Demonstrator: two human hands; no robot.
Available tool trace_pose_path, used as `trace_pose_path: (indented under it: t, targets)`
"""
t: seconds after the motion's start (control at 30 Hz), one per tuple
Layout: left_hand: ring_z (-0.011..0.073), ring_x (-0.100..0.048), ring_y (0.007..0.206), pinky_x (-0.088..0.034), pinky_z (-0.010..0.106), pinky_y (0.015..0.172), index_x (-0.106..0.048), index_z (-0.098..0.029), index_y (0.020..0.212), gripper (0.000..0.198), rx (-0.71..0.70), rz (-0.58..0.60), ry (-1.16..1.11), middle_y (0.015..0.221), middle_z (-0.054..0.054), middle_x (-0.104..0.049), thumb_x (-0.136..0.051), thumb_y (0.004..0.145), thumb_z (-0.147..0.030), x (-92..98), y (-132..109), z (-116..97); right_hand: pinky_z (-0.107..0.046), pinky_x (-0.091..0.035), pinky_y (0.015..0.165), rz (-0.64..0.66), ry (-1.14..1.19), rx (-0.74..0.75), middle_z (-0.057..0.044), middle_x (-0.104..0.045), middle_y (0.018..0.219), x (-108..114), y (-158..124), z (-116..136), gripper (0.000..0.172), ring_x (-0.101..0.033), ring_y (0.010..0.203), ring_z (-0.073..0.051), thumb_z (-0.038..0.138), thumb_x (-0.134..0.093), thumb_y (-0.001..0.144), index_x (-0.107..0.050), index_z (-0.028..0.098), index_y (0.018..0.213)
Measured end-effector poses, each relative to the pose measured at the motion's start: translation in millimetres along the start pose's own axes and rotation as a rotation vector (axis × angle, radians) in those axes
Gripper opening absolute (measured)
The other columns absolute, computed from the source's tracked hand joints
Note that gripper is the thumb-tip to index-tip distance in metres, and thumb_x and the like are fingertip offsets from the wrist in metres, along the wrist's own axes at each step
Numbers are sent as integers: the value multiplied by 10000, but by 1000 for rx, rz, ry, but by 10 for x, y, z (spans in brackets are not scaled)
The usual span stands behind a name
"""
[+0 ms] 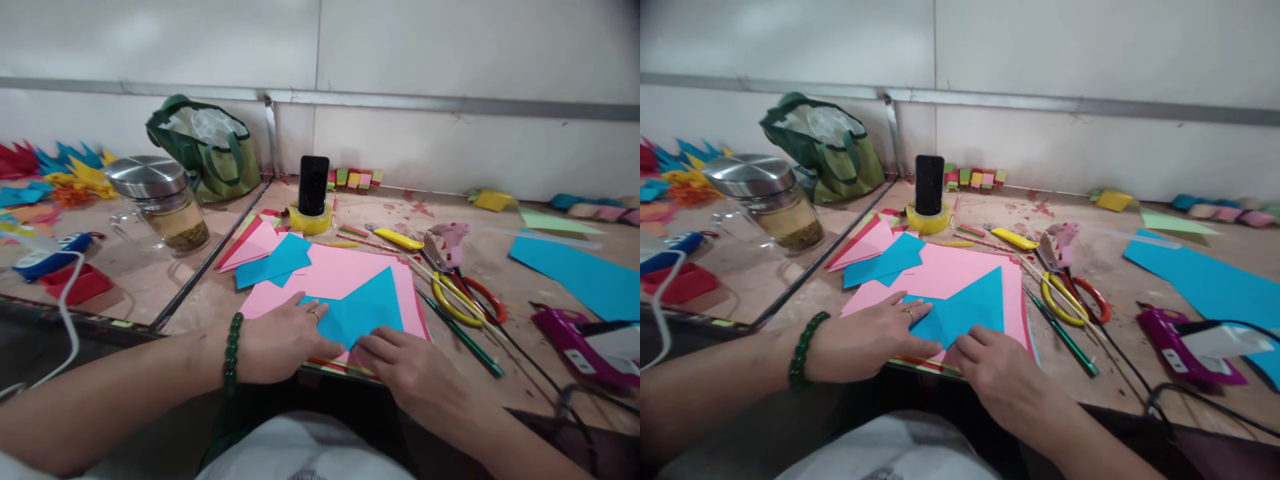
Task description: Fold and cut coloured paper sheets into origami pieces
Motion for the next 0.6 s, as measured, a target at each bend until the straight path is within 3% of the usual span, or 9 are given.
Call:
trace_pose_path:
  t: [0.1,0.27,0.47,0.6]
  targets:
    - [342,-478,1247,-302,601,1023,-564,-344,1246,583,104,-14,4,1369,125,-513,-504,770,-14,-25,-189,93,-308,-480,668,-48,14,-4,-70,-653,838,30,-106,-27,317,-574,784,-196,6,-387,875,-651,147,980]
    - [322,-433,1297,-199,631,1067,-539,-341,1265,691,219,13,-15,1408,61,-498,-460,691,35,-138,-494,219,-314,-434,601,-101,38,-56,-57,-647,817,97,-169,-61,385,-547,715,-192,-36,-331,852,-656,156,933]
    - [321,-424,1303,-144,635,1086,-581,-294,1227,606,262,-27,-2,1373,69,-539,-458,713,3,-142,-523,193,-339,-434,646,58,-10,-14,-44,-630,885,-61,82,14,237,-521,764,-211,108,-491,888,-617,191,1071]
    - [285,-428,1302,-118,601,1115,-589,-307,1207,590,253,-75,-12,1365,37,-548,-457,723,2,-114,-527,182,-330,-454,656,50,-30,53,-56,-646,901,-44,20,1,220,-535,762,-202,123,-466,911,-623,174,1056]
Point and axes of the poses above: each hand's wrist, its own y-axis towards the middle knuckle, its own x-axis out of the back of the hand, z = x × y, the point moved 9 cm from there along y, towards the middle knuckle
